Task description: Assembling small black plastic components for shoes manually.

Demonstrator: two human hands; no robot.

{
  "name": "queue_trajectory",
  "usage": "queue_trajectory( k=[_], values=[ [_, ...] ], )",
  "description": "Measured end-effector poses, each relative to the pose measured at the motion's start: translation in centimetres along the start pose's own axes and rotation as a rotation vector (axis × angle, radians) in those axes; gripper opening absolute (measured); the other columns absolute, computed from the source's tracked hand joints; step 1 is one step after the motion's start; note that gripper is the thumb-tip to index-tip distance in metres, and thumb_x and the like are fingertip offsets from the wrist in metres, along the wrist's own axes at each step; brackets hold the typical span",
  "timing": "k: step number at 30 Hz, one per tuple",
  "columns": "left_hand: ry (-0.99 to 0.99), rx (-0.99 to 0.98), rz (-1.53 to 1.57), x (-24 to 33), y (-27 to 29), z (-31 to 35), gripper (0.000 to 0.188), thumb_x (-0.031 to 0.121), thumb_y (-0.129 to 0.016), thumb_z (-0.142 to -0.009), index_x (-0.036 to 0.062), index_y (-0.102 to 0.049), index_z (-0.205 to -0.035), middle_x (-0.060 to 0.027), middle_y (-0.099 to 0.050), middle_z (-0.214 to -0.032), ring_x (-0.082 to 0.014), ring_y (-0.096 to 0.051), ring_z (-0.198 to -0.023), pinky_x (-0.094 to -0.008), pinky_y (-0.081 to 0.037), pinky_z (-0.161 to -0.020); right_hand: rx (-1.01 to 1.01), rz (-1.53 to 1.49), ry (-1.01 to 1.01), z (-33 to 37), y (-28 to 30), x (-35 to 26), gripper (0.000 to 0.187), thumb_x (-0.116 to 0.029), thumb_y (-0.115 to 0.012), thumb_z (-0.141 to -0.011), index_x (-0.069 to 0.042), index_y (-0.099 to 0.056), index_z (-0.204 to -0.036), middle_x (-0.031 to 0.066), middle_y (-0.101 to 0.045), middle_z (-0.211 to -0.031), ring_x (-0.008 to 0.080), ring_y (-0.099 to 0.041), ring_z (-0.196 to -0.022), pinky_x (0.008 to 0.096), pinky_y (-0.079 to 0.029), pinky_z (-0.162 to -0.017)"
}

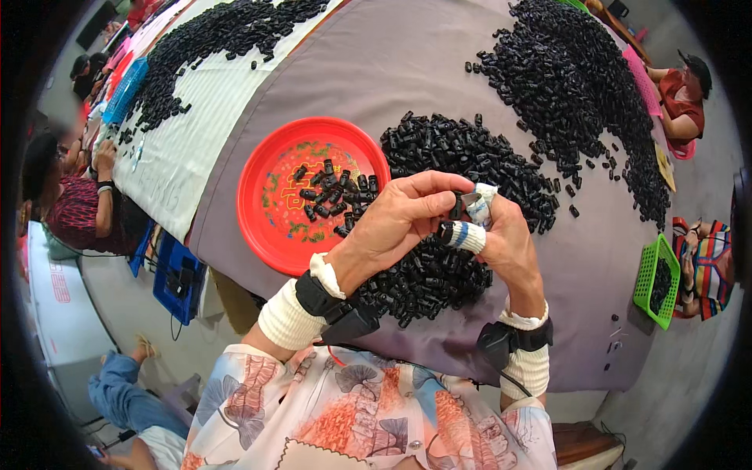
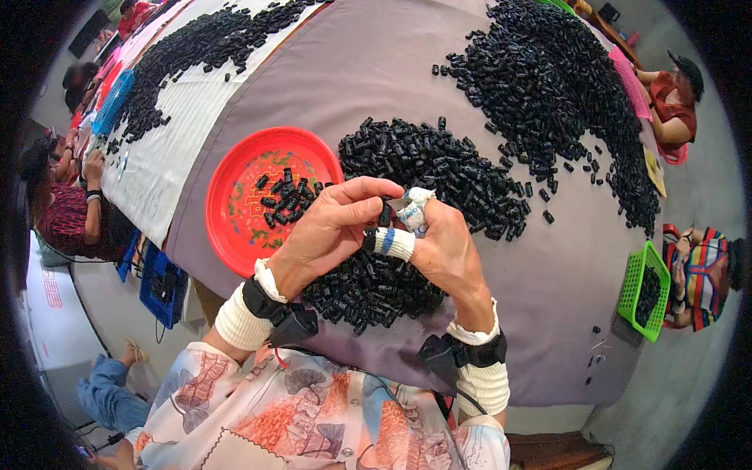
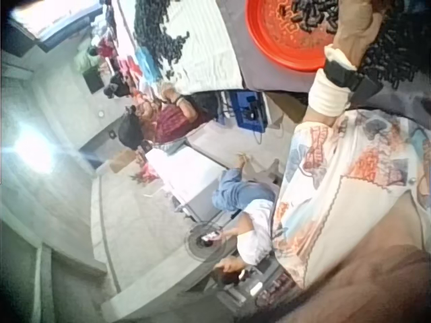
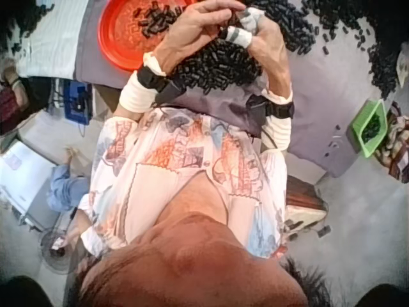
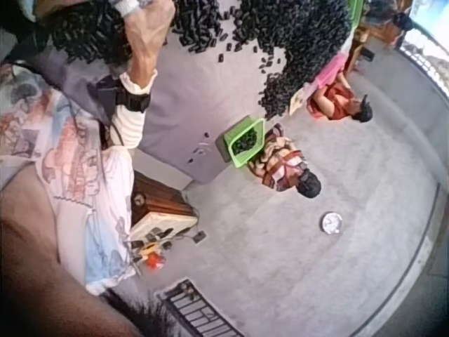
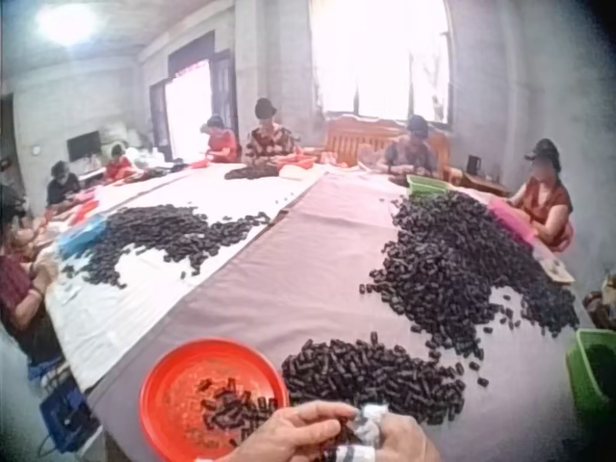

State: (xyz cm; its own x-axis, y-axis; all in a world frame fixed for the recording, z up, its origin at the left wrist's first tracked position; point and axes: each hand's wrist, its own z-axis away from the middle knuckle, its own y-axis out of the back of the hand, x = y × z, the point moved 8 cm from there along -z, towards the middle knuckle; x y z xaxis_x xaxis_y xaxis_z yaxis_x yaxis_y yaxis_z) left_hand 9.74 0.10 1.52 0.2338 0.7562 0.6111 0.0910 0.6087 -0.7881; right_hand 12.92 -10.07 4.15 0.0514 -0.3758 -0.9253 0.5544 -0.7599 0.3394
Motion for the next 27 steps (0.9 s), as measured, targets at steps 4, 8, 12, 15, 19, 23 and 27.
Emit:
queue_trajectory(
  k=[4, 8, 12, 15, 19, 23, 27],
  values=[
    [-0.005, 0.04, -0.015, -0.1, -0.1, -0.1, 0.024, 0.009, -0.057, -0.086, -0.001, -0.056, -0.109, -0.009, -0.062, -0.098, -0.0158, -0.061, -0.088, -0.0296, -0.05, -0.08, -0.009, 0.029, 0.076, 0.0, 0.1, 0.3, 0.043, -0.035, -0.078, -0.065, -0.002, -0.059, -0.085, 0.0024, -0.054, -0.067, 0.0124, -0.049, -0.06, 0.0274, -0.041, -0.056],
    [0.012, 0.026, -0.037, -0.3, -0.2, 0.0, 0.022, 0.009, -0.057, -0.087, -0.0004, -0.057, -0.106, -0.0073, -0.062, -0.097, -0.0139, -0.06, -0.088, -0.0283, -0.049, -0.078, -0.018, 0.009, 0.116, -0.1, -0.1, 0.5, 0.041, -0.035, -0.077, -0.066, -0.002, -0.06, -0.084, 0.0046, -0.054, -0.066, 0.0133, -0.049, -0.058, 0.0292, -0.041, -0.055],
    [0.036, 0.089, -0.042, -0.8, 0.1, -0.1, 0.022, 0.011, -0.056, -0.087, 0.0004, -0.057, -0.106, -0.0065, -0.062, -0.094, -0.0132, -0.059, -0.084, -0.0286, -0.048, -0.076, -0.024, 0.06, 0.114, 0.2, -0.2, 0.6, 0.038, -0.031, -0.076, -0.067, -0.001, -0.06, -0.085, 0.0056, -0.055, -0.065, 0.0134, -0.049, -0.058, 0.0294, -0.041, -0.055],
    [0.061, 0.096, 0.011, -0.8, 0.4, -0.2, 0.022, 0.011, -0.056, -0.087, 0.0005, -0.057, -0.107, -0.0062, -0.061, -0.092, -0.0131, -0.058, -0.083, -0.0287, -0.048, -0.077, -0.056, 0.118, 0.132, 0.5, -0.2, 0.0, 0.035, -0.028, -0.075, -0.068, -0.001, -0.06, -0.085, 0.0058, -0.055, -0.066, 0.0138, -0.05, -0.058, 0.0295, -0.042, -0.055],
    [0.035, 0.098, 0.068, -0.9, 0.6, -0.3, 0.023, 0.01, -0.056, -0.087, 0.0, -0.056, -0.108, -0.0062, -0.061, -0.091, -0.0125, -0.058, -0.082, -0.0278, -0.048, -0.077, 0.008, 0.016, 0.09, 0.8, 0.4, 0.3, 0.031, -0.023, -0.076, -0.069, -0.001, -0.06, -0.084, 0.0016, -0.056, -0.066, 0.0086, -0.048, -0.059, 0.0252, -0.041, -0.054],
    [0.047, 0.103, 0.061, -1.1, 1.0, -0.3, 0.023, 0.01, -0.056, -0.087, -0.0011, -0.056, -0.108, -0.0065, -0.06, -0.09, -0.0122, -0.058, -0.081, -0.0267, -0.048, -0.077, 0.081, -0.049, -0.03, 1.0, 1.5, 0.5, 0.028, -0.019, -0.077, -0.068, -0.003, -0.058, -0.081, -0.003, -0.054, -0.068, 0.0042, -0.045, -0.061, 0.0214, -0.039, -0.054],
    [0.039, 0.122, 0.017, -1.0, 0.9, -0.3, 0.024, 0.01, -0.055, -0.088, -0.0013, -0.055, -0.109, -0.0071, -0.061, -0.091, -0.0128, -0.059, -0.084, -0.0274, -0.049, -0.078, 0.156, -0.061, -0.008, 1.4, 1.5, 0.0, 0.025, -0.017, -0.076, -0.07, -0.003, -0.058, -0.08, -0.004, -0.054, -0.069, 0.0046, -0.045, -0.061, 0.0214, -0.039, -0.055]
  ],
)
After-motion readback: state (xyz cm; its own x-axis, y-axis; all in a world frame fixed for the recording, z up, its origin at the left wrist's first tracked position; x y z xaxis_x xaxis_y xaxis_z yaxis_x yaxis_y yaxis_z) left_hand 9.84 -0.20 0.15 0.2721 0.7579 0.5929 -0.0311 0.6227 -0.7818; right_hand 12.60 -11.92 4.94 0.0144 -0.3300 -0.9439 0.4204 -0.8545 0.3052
